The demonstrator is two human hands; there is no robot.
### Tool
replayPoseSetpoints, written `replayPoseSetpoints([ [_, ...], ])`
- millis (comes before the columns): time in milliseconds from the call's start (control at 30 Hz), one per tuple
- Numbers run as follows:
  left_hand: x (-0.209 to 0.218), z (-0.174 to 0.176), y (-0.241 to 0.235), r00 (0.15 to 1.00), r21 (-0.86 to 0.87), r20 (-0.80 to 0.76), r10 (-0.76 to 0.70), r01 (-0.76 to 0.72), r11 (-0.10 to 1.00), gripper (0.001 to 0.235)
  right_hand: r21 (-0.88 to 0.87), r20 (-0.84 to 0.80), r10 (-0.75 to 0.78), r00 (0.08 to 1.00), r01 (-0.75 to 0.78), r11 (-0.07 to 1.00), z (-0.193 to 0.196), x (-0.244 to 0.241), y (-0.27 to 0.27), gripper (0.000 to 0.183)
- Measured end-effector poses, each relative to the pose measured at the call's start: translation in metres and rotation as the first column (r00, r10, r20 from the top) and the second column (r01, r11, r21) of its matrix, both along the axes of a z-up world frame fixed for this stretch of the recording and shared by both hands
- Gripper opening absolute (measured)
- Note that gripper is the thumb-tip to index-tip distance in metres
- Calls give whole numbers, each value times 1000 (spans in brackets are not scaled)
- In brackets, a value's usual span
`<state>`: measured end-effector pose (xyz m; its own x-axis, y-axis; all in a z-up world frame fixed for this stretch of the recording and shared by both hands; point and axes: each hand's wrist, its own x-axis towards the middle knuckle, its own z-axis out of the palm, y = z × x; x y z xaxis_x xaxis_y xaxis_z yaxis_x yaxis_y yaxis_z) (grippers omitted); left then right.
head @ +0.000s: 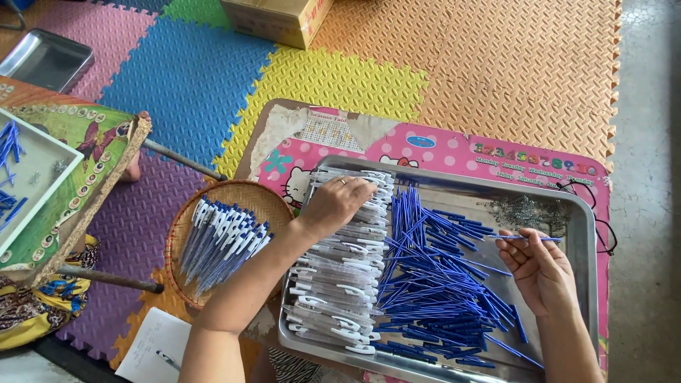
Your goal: The person assembles blue pens by inserting blue ink cartridges into clear plastic pen bodies. They pick up a pen body and a cartridge from a metal tray, insert the cartridge into the body, and place the assembled pen into a woven basket.
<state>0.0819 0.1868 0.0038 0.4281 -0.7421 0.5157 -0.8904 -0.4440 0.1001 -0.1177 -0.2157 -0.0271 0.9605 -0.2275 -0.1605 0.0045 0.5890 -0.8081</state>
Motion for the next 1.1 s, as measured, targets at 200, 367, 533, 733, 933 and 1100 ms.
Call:
replayPoseSetpoints([
  [200, -59, 21, -25, 952, -519, -241, -186, 35, 854, 16, -141, 93, 32, 995, -18, 990, 49, 4, 35, 23],
  [367, -108, 39, -69, 737, -612, -533, -416, 4, 791, 19, -285, 211, 91, 973, -27, 958, 85, 3, 65, 22],
  [533, -134, 29, -75, 464, -638, -696, -549, -48, 769, 31, -274, 300, 34, 953, 52, 960, 72, -8, 87, 20],
  [733, -140, 20, -74, 384, -599, -743, -549, -14, 801, 28, -310, 246, 142, 959, -62, 949, 50, -9, 87, 21],
  [933, -145, 27, -69, 387, -531, -787, -480, -29, 847, 33, -374, 250, 155, 956, -52, 926, 60, -14, 93, 20],
  [1100, -145, 33, -68, 422, -507, -789, -446, -37, 861, 33, -658, 233, 217, 948, -11, 753, 80, -17, 105, 22],
])
